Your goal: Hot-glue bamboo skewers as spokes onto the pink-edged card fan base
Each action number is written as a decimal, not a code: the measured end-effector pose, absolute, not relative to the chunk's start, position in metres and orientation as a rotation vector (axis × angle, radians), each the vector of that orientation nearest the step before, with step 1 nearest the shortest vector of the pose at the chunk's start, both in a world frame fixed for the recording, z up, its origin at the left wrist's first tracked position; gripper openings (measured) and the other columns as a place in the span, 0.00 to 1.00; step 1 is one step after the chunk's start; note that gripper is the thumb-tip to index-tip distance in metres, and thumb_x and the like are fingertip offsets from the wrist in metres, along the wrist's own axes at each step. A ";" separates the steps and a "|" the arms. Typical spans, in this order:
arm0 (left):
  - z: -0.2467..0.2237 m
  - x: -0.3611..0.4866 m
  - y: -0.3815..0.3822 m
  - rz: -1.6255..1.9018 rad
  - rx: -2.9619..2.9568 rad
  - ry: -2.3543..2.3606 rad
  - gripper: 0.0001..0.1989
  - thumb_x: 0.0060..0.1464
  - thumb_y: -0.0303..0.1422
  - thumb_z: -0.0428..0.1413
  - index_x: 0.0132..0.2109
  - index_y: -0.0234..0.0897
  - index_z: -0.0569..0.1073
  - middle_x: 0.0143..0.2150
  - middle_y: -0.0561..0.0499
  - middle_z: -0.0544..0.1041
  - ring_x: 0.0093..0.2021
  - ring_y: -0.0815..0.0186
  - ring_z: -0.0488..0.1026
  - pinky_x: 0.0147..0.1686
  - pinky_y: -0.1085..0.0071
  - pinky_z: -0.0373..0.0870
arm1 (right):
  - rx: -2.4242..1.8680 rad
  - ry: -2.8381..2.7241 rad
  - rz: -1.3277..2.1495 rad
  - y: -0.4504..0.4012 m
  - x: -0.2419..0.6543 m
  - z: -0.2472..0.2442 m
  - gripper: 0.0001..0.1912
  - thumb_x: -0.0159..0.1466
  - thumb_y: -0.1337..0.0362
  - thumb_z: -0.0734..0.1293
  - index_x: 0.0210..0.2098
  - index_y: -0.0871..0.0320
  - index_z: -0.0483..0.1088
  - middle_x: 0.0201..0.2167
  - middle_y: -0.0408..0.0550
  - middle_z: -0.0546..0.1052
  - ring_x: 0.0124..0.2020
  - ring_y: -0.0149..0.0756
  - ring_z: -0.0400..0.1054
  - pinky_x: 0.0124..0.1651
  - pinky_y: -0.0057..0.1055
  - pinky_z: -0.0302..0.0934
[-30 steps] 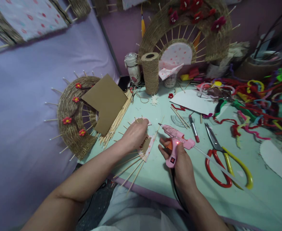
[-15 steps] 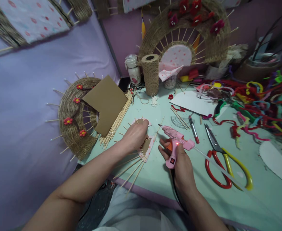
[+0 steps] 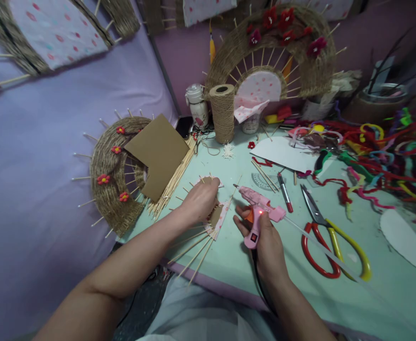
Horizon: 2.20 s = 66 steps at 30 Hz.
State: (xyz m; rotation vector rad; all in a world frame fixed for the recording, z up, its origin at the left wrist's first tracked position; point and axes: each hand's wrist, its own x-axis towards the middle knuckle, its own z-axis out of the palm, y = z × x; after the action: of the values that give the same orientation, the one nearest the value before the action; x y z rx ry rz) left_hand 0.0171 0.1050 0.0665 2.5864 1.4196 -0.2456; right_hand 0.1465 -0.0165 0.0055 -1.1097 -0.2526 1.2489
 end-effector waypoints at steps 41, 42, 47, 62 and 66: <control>0.067 0.019 0.102 -0.273 2.601 1.417 0.21 0.55 0.23 0.51 0.56 0.33 0.62 0.50 0.37 0.78 0.49 0.51 0.76 0.41 0.63 0.68 | -1.118 -0.275 1.245 -0.018 0.147 0.006 0.30 0.56 0.35 0.68 0.35 0.58 0.76 0.46 0.53 0.80 0.53 0.48 0.73 0.55 0.41 0.69; 0.069 0.019 0.102 -0.278 2.597 1.421 0.21 0.55 0.24 0.52 0.56 0.33 0.62 0.50 0.37 0.78 0.49 0.51 0.76 0.41 0.63 0.68 | -1.117 -0.273 1.244 -0.018 0.147 0.006 0.30 0.56 0.36 0.68 0.35 0.58 0.76 0.46 0.53 0.80 0.53 0.48 0.73 0.55 0.41 0.68; 0.086 0.015 0.103 -0.190 2.561 1.380 0.19 0.57 0.27 0.53 0.56 0.37 0.63 0.51 0.40 0.78 0.50 0.53 0.76 0.44 0.64 0.69 | -1.070 -0.279 1.213 -0.018 0.146 0.006 0.28 0.57 0.37 0.69 0.33 0.59 0.76 0.43 0.51 0.80 0.54 0.48 0.73 0.54 0.41 0.69; 0.093 -0.003 0.111 -0.095 2.552 1.360 0.15 0.67 0.35 0.43 0.54 0.36 0.69 0.50 0.40 0.79 0.48 0.54 0.76 0.42 0.63 0.69 | -1.091 -0.272 1.242 -0.019 0.146 0.006 0.30 0.54 0.36 0.70 0.35 0.59 0.77 0.44 0.52 0.81 0.53 0.47 0.73 0.53 0.39 0.70; 0.099 -0.014 0.117 -0.030 2.521 1.390 0.16 0.66 0.39 0.44 0.50 0.36 0.72 0.46 0.41 0.80 0.44 0.55 0.76 0.39 0.64 0.68 | -1.081 -0.280 1.232 -0.018 0.147 0.006 0.29 0.55 0.36 0.69 0.34 0.59 0.76 0.44 0.52 0.80 0.53 0.46 0.73 0.55 0.39 0.69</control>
State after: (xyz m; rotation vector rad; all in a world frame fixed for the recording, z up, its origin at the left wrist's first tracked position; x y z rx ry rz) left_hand -0.0141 0.1172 0.0994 2.5210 1.3902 -0.0296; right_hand 0.1465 -0.0182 0.0063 -1.0807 -0.2798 1.2316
